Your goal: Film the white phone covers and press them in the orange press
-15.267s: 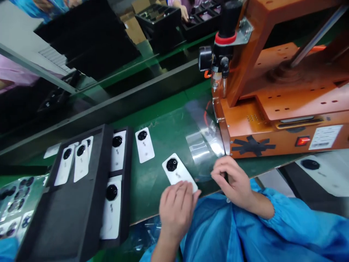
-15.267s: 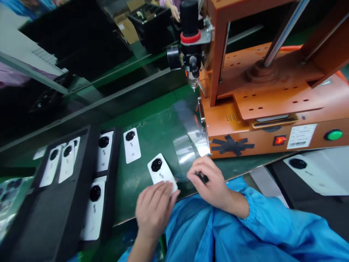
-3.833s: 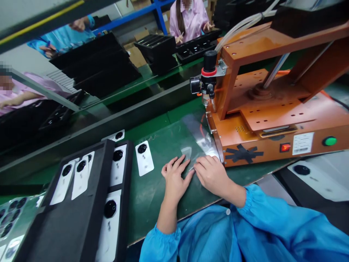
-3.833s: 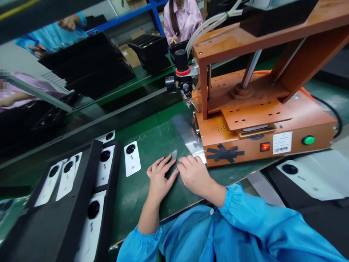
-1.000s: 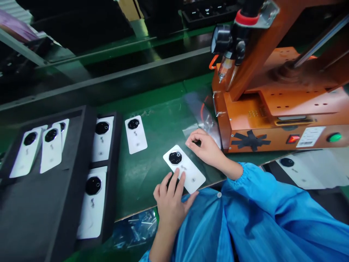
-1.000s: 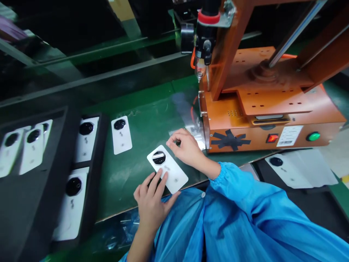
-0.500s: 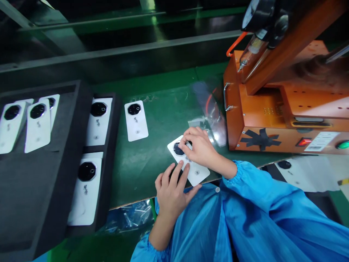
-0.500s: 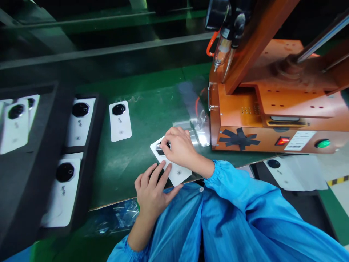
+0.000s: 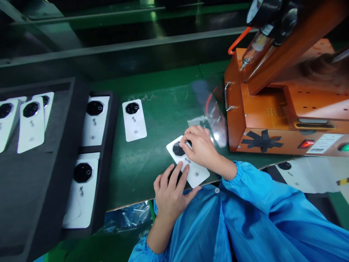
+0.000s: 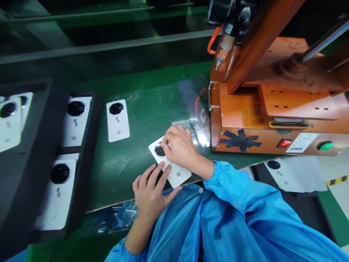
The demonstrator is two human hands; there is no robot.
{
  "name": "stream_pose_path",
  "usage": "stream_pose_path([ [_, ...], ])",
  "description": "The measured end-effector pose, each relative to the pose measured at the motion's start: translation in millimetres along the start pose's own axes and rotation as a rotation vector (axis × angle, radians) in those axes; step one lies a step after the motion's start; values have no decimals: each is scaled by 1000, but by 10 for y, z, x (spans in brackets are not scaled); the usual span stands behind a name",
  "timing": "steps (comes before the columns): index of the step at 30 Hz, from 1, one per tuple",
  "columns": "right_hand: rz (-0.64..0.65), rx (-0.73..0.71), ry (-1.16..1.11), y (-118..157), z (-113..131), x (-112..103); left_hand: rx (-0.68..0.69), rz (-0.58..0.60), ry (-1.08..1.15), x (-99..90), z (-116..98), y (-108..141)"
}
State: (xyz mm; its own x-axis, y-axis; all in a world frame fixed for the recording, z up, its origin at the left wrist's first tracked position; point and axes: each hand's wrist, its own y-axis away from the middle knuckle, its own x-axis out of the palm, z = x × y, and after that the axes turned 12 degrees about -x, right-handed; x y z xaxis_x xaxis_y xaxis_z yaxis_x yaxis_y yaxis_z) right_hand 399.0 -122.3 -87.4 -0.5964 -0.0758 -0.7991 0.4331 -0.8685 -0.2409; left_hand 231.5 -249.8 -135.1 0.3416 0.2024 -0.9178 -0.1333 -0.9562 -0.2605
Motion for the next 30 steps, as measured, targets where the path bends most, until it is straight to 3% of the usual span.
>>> stream_pose_path([
  [11, -28, 10, 27, 4, -12, 11, 20, -82, 3, -24, -39, -52],
  [23, -60, -39, 201, 32, -38, 44, 32, -77, 2, -32, -55, -71],
  [27, -59, -136, 247, 208, 131, -254, 45, -53, 3, -79, -22, -69],
  [30, 108, -337, 160, 497, 322, -582, 89, -21, 105, -158, 13, -47],
])
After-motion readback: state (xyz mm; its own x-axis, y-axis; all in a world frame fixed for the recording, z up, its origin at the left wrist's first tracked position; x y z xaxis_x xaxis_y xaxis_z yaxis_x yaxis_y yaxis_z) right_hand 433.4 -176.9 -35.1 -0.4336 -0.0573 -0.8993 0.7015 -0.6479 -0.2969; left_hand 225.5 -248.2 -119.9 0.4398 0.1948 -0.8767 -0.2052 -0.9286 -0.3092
